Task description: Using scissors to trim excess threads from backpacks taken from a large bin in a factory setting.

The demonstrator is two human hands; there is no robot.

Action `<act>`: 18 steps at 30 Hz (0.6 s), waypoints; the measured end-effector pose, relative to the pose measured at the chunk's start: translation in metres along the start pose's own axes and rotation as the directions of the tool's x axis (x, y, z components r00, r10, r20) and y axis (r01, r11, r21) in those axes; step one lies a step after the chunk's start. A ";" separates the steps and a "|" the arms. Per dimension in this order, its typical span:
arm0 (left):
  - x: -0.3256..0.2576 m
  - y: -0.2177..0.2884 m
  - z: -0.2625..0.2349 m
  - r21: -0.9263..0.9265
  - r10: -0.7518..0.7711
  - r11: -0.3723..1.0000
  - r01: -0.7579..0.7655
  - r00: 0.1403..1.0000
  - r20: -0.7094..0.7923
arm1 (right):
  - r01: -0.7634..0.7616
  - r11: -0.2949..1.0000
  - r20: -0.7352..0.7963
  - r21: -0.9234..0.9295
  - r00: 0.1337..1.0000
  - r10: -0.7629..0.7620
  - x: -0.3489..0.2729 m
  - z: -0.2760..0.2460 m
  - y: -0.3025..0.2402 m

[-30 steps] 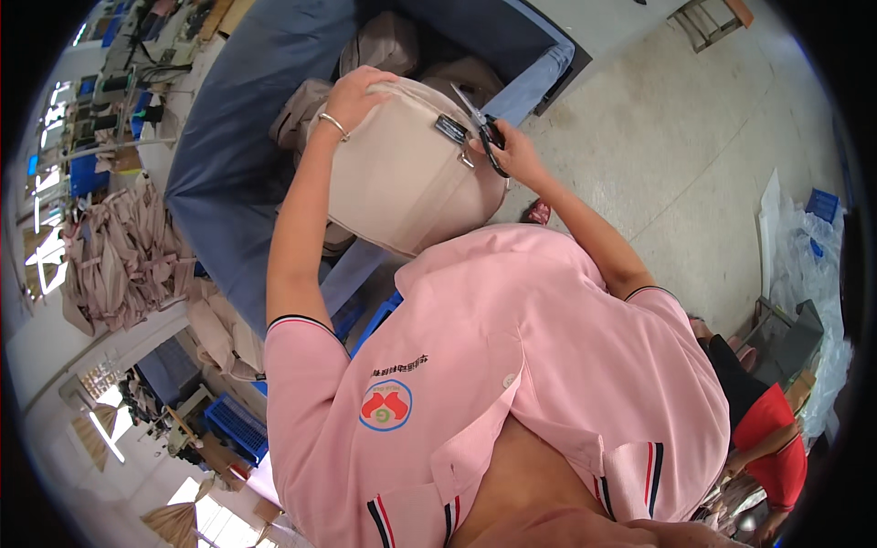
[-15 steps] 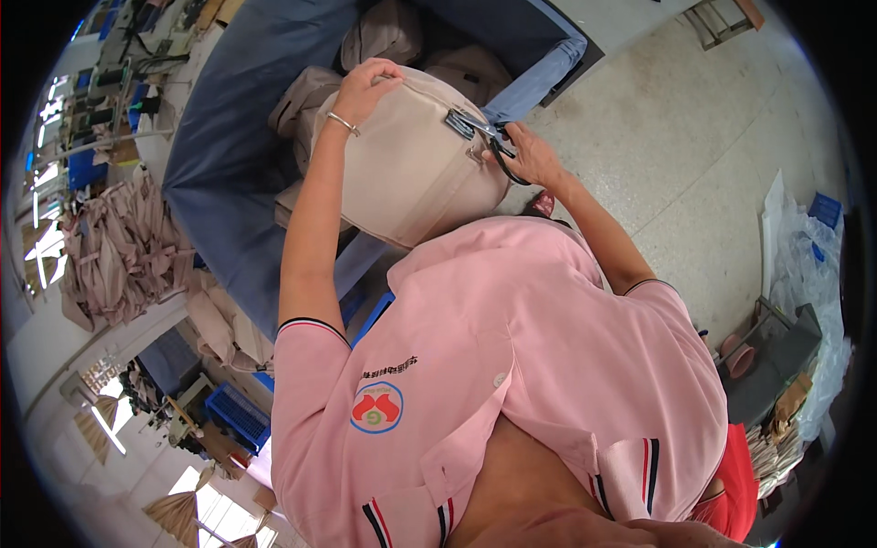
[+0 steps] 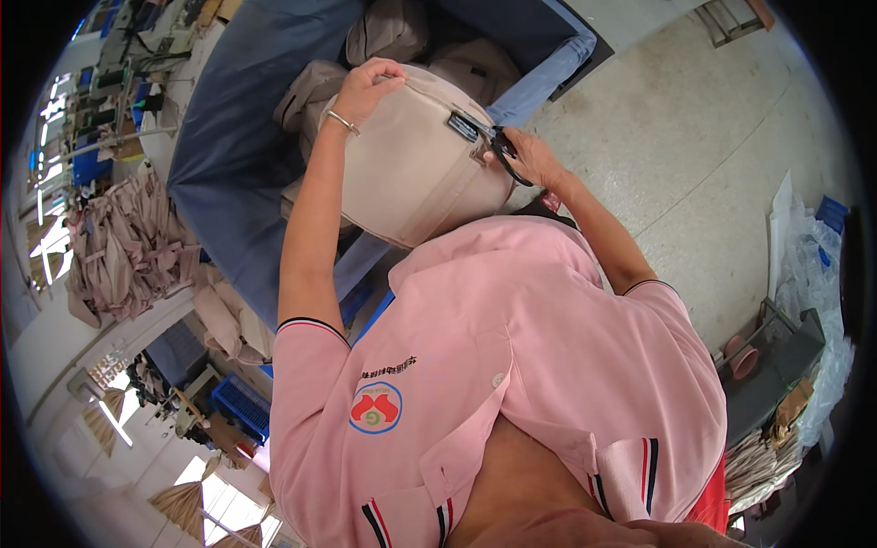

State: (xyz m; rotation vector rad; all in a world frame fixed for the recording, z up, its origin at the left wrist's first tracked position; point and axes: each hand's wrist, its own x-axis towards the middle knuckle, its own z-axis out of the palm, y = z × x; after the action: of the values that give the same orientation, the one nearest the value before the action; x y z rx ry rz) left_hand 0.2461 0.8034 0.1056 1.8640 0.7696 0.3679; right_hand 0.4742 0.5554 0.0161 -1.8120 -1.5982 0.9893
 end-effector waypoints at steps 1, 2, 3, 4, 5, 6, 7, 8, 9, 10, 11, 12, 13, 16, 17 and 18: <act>0.000 -0.002 -0.001 -0.029 -0.007 1.000 0.008 1.000 0.005 | -0.001 1.000 0.002 0.002 1.000 0.001 0.000 0.000 0.000; 0.000 -0.002 -0.001 -0.030 -0.009 1.000 0.010 1.000 0.007 | 0.000 1.000 0.008 0.005 1.000 0.000 0.001 -0.001 0.000; 0.001 -0.002 -0.001 -0.026 -0.036 0.999 0.037 0.999 0.027 | 0.001 1.000 0.014 0.008 1.000 -0.001 0.001 -0.001 0.000; 0.002 -0.002 -0.001 -0.022 -0.063 0.998 0.064 0.997 0.047 | -0.003 1.000 0.015 0.010 1.000 0.002 0.001 -0.001 0.000; 0.002 -0.003 -0.002 -0.023 -0.066 0.998 0.067 0.997 0.047 | -0.008 1.000 -0.006 0.026 1.000 0.008 0.000 0.000 -0.002; 0.002 -0.004 -0.003 -0.031 -0.068 0.997 0.069 0.996 0.049 | -0.013 0.999 -0.026 0.042 1.000 0.014 0.000 0.000 -0.003; 0.002 -0.006 -0.004 -0.040 -0.069 0.997 0.072 0.996 0.051 | -0.013 0.999 -0.024 0.042 1.000 0.014 0.000 -0.001 -0.003; 0.003 -0.004 -0.003 -0.041 -0.070 0.997 0.073 0.996 0.052 | -0.016 0.998 -0.029 0.055 0.999 0.018 0.000 -0.001 -0.003; 0.004 -0.003 -0.003 -0.033 -0.065 0.997 0.066 0.997 0.040 | -0.018 0.998 -0.033 0.068 0.999 0.021 0.001 -0.002 -0.002; 0.005 -0.002 -0.002 -0.026 -0.059 0.998 0.060 0.998 0.027 | -0.019 0.998 -0.032 0.067 0.999 0.021 0.001 0.000 -0.001; 0.005 -0.002 -0.002 -0.026 -0.059 0.998 0.060 0.998 0.024 | -0.014 0.998 -0.062 0.069 0.998 0.018 0.002 0.002 -0.002; 0.006 -0.002 -0.003 -0.024 -0.063 0.998 0.063 0.998 0.017 | -0.008 0.998 -0.091 0.070 0.996 0.015 0.002 0.004 -0.002; 0.006 -0.003 -0.004 -0.023 -0.065 0.998 0.066 0.998 0.009 | -0.004 0.998 -0.090 0.068 0.996 0.011 0.002 0.004 -0.002; 0.007 -0.001 -0.012 -0.034 -0.227 0.973 0.228 0.973 0.034 | -0.064 0.996 -0.090 0.068 0.993 0.070 0.009 0.002 -0.006; 0.006 -0.003 -0.014 -0.036 -0.228 0.973 0.229 0.973 0.028 | -0.084 0.995 -0.126 0.046 0.988 0.089 0.011 0.001 -0.011; 0.005 -0.004 -0.015 -0.040 -0.223 0.974 0.225 0.974 0.040 | -0.103 0.994 -0.162 0.024 0.981 0.106 0.014 -0.001 -0.016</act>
State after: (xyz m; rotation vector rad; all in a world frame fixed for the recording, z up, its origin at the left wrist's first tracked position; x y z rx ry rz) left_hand 0.2399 0.8189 0.1078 1.7168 0.9296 0.2057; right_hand 0.4656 0.5715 0.0269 -1.9298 -1.4057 0.8715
